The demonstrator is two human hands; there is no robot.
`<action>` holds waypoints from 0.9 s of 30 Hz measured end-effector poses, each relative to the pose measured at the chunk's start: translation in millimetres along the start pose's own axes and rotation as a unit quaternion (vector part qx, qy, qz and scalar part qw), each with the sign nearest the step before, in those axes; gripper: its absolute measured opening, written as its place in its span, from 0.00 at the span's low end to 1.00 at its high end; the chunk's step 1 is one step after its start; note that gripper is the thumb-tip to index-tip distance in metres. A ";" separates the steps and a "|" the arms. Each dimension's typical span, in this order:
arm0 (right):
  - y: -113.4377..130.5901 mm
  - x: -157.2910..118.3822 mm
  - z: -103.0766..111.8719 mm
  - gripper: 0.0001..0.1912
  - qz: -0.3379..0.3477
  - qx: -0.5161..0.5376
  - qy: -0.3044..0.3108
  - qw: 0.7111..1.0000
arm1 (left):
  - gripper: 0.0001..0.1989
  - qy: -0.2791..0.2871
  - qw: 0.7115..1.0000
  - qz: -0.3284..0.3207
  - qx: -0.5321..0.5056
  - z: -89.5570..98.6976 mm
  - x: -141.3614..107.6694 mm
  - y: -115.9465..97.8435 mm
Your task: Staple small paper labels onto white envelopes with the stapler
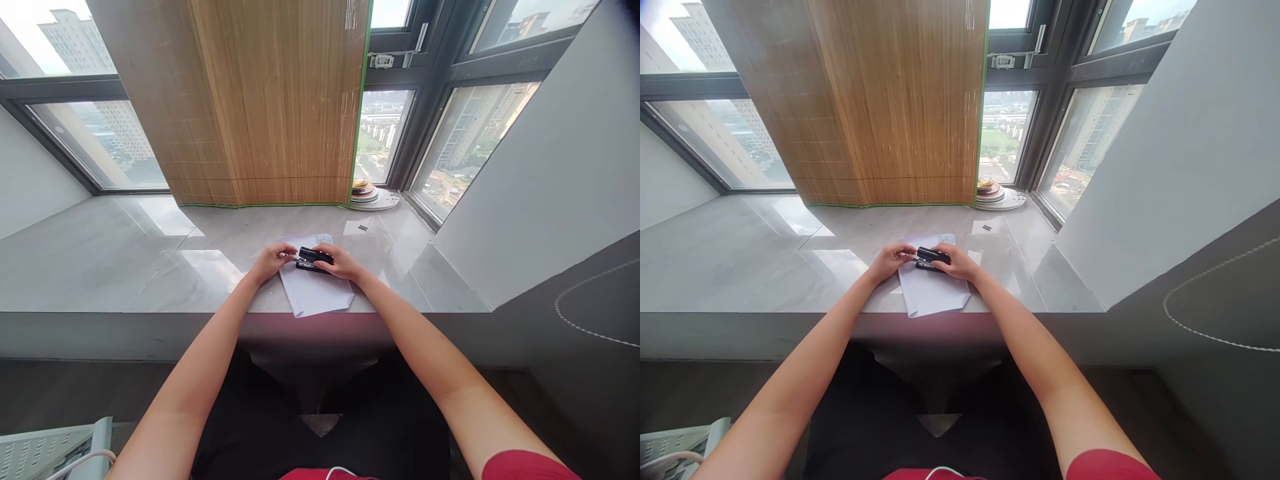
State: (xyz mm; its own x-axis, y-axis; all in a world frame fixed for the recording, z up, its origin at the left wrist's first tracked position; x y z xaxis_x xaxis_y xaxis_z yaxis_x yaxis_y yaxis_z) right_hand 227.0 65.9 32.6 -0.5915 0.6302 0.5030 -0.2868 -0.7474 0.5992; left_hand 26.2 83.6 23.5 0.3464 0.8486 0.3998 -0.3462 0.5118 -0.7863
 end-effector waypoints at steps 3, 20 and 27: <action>-2.0 0.5 -2.1 0.18 -0.002 0.010 0.007 1.000 | 0.18 0.029 0.999 -0.037 0.016 -5.8 -0.1 -9.3; -7.2 -0.4 -2.9 0.20 -0.020 0.017 0.010 1.000 | 0.18 0.021 0.999 -0.041 0.010 -3.2 -1.4 -8.2; -9.7 -0.9 -4.1 0.21 -0.020 0.016 0.011 1.000 | 0.17 0.027 0.998 -0.049 0.024 -4.8 -3.2 -15.8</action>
State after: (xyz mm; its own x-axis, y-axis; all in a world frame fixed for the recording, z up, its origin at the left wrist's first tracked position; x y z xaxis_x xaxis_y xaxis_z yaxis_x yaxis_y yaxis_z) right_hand 227.3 71.6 23.8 -0.5962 0.6552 0.4640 -0.2877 -0.7139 0.6384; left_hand 34.7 72.2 32.4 0.4269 0.7859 0.4474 -0.3489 0.5996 -0.7203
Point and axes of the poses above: each hand's wrist, its own x-axis towards the middle knuckle, its own z-axis out of the back of the hand, y = z × x, the point moved 10 cm from there along x, towards the middle knuckle, and after that the axes turned 3 degrees about -x, right-handed, at the moved point
